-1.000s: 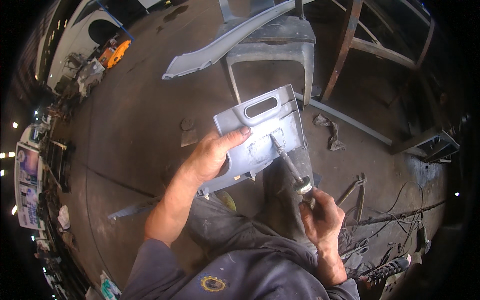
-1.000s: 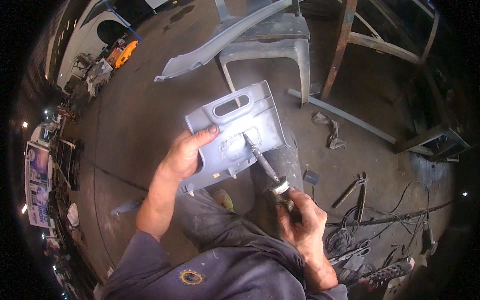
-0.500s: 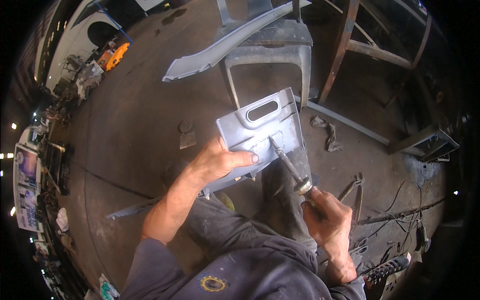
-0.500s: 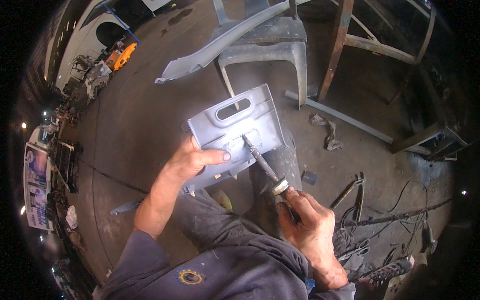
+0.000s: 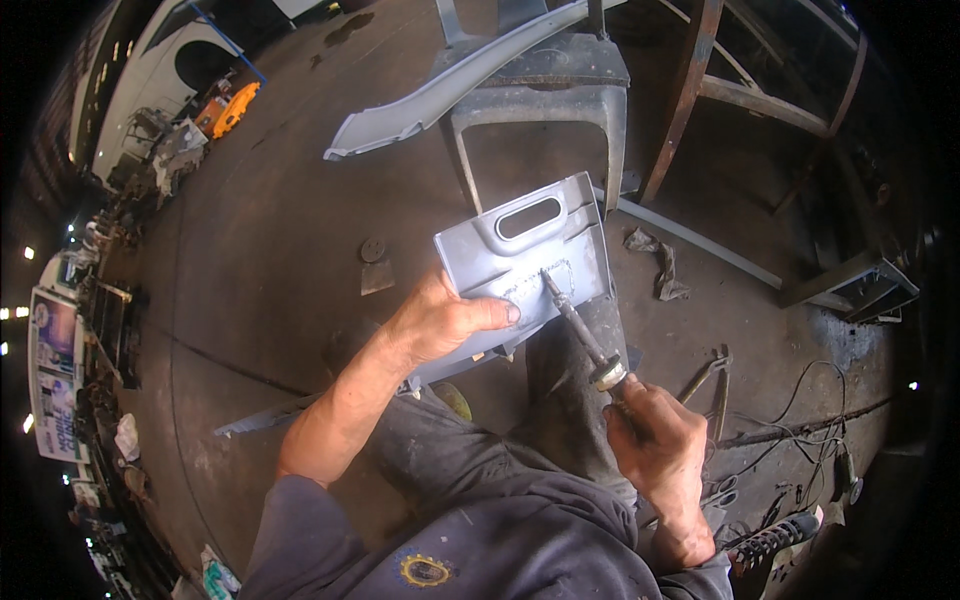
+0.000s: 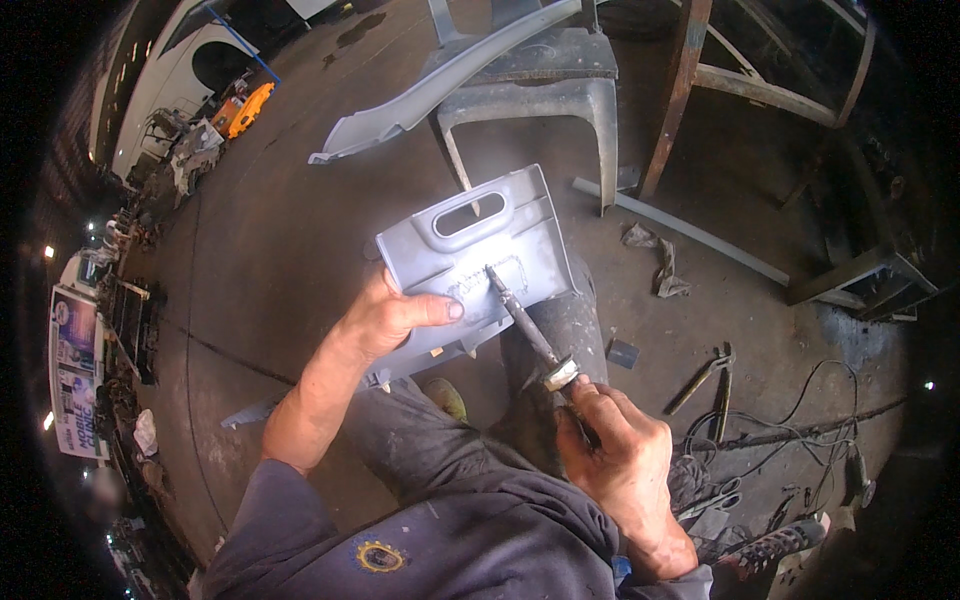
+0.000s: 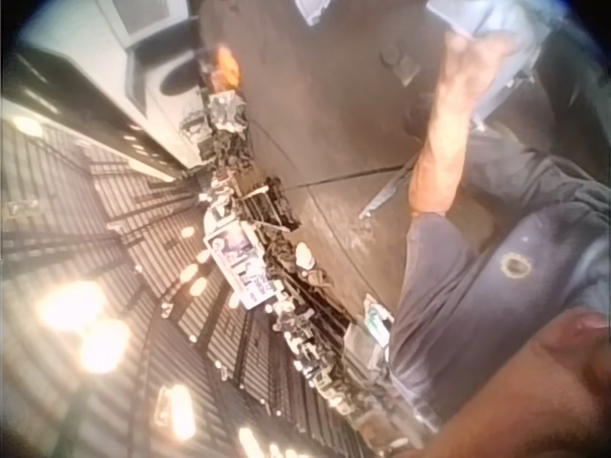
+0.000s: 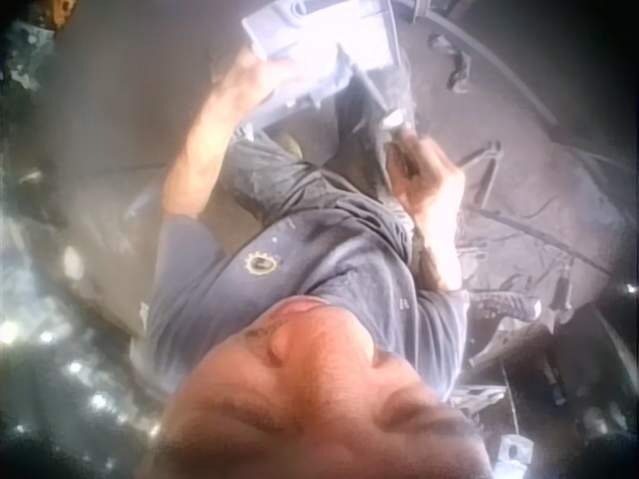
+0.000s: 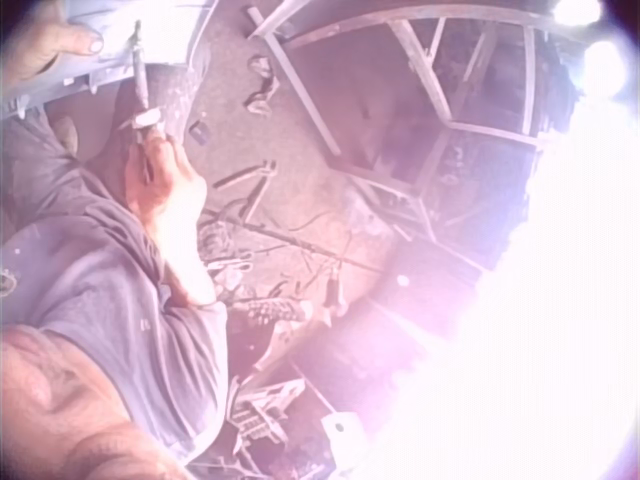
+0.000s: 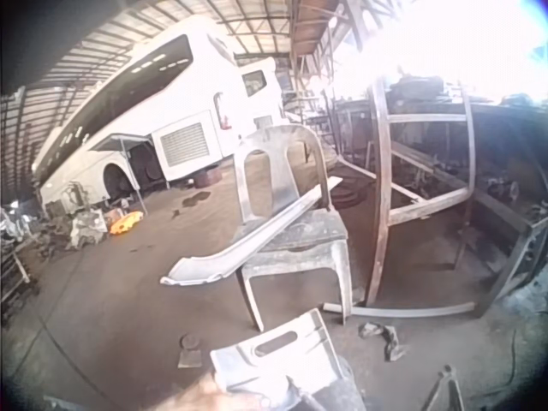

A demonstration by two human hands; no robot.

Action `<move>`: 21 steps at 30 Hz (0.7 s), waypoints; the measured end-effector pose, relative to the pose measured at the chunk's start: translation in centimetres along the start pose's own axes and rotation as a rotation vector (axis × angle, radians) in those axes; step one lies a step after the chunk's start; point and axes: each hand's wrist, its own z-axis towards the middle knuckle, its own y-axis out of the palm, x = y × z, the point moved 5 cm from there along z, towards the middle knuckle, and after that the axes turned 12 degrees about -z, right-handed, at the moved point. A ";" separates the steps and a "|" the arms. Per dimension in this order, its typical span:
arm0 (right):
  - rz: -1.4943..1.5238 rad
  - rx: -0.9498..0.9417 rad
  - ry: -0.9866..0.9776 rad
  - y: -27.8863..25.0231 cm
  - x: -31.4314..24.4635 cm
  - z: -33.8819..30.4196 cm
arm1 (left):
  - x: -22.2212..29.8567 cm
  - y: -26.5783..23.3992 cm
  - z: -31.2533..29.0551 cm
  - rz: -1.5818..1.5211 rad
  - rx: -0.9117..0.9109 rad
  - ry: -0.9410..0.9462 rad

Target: The person uses a soldering iron to apply filler to a grey plastic car part, then sands the area with sandpaper to smooth the surface.

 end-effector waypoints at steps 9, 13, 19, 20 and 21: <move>0.013 -0.055 0.069 -0.3 -0.1 0.1 | -0.1 -0.1 0.0 -0.002 0.003 -0.004; 0.003 -0.061 0.063 -0.3 -0.2 0.1 | 0.1 0.1 0.0 0.007 0.006 0.012; -0.018 0.010 -0.004 0.4 0.1 -0.2 | 0.2 0.1 0.0 0.033 0.003 0.035; -0.007 0.012 0.009 0.5 0.4 -0.4 | 0.3 0.1 0.0 0.038 0.002 0.046; 0.006 0.013 0.022 0.6 0.6 -0.6 | 0.3 0.1 0.0 0.039 0.008 0.041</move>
